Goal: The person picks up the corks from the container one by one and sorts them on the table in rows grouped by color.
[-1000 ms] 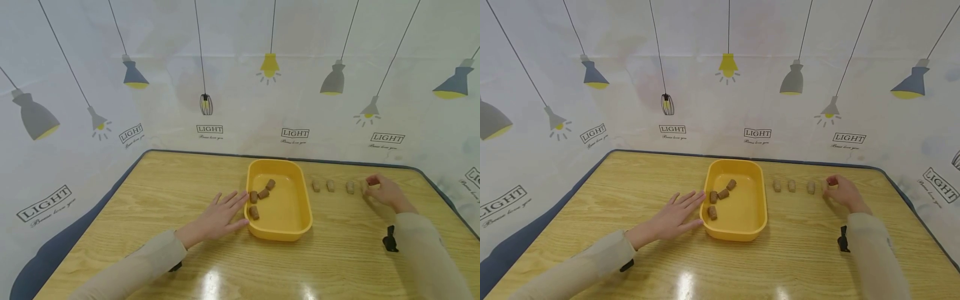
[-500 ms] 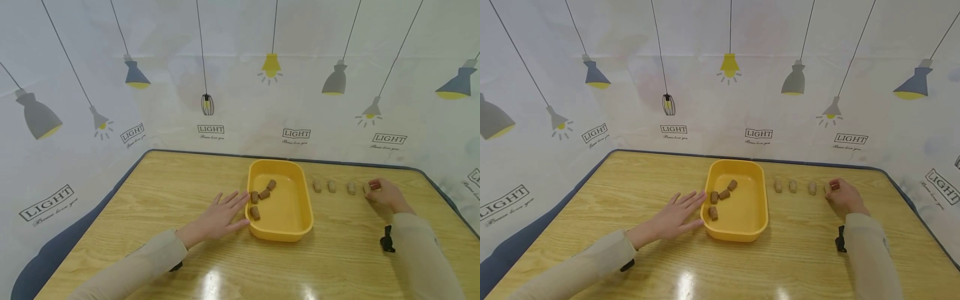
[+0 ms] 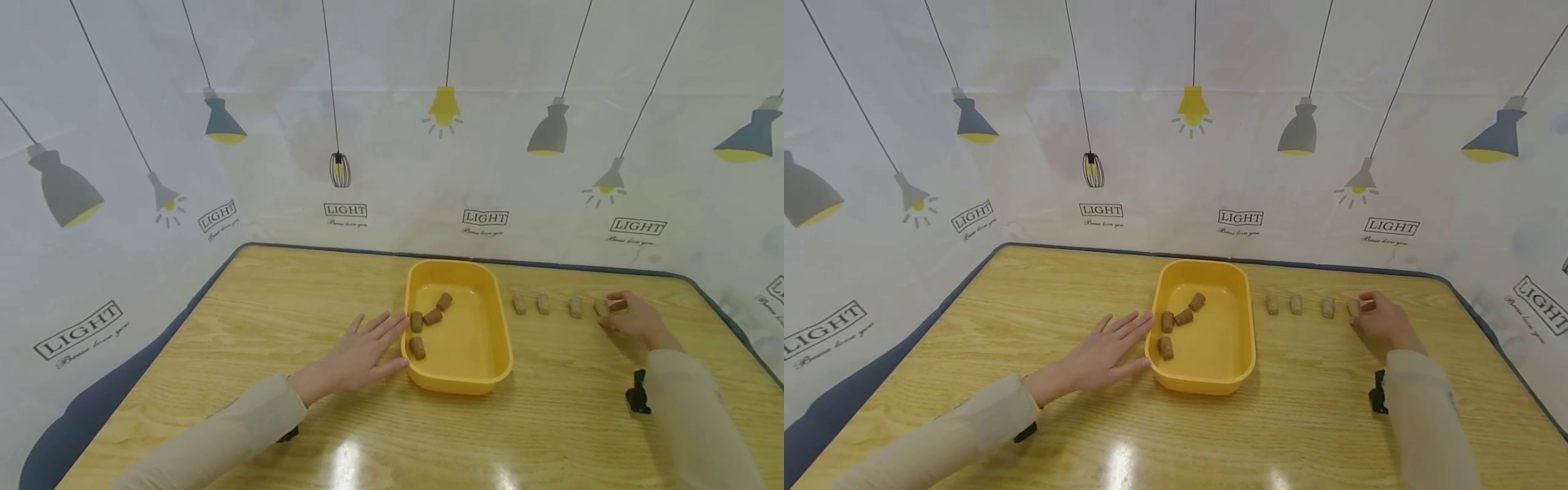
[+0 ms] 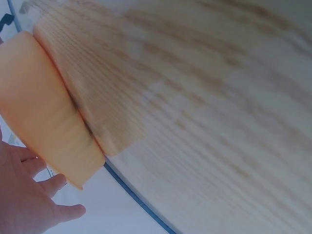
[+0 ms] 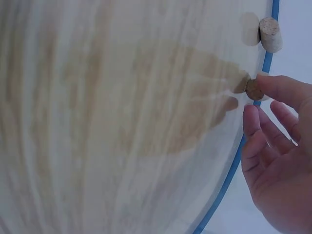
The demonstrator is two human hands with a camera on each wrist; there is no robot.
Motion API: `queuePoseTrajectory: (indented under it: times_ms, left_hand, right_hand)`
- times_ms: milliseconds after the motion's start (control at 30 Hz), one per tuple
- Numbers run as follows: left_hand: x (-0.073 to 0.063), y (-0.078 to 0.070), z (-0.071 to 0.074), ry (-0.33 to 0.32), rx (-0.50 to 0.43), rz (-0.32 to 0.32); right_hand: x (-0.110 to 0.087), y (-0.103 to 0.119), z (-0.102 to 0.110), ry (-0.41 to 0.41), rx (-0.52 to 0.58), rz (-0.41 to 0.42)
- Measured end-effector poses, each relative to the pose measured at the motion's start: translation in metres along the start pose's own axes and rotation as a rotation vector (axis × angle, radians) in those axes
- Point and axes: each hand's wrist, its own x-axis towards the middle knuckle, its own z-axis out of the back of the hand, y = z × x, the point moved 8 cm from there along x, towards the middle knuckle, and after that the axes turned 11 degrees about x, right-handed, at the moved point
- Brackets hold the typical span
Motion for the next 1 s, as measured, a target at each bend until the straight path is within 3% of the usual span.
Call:
queuePoseTrajectory:
  times_ms: [167,300,567,1000]
  left_hand:
    - [0.000,0.000,-0.001,0.008,0.008,0.002]
    - [0.000,0.000,0.001,-0.001,0.000,0.004]
    - [0.000,0.001,-0.001,0.006,0.001,0.005]
    - [0.000,0.000,0.000,0.009,-0.002,0.008]
  right_hand:
    - [0.000,0.001,0.007,-0.008,-0.026,0.005]
    - [0.004,0.020,0.011,-0.022,-0.049,0.061]
    - [0.012,0.098,0.006,-0.054,0.015,0.196]
    - [0.035,0.207,-0.040,-0.028,0.098,0.334]
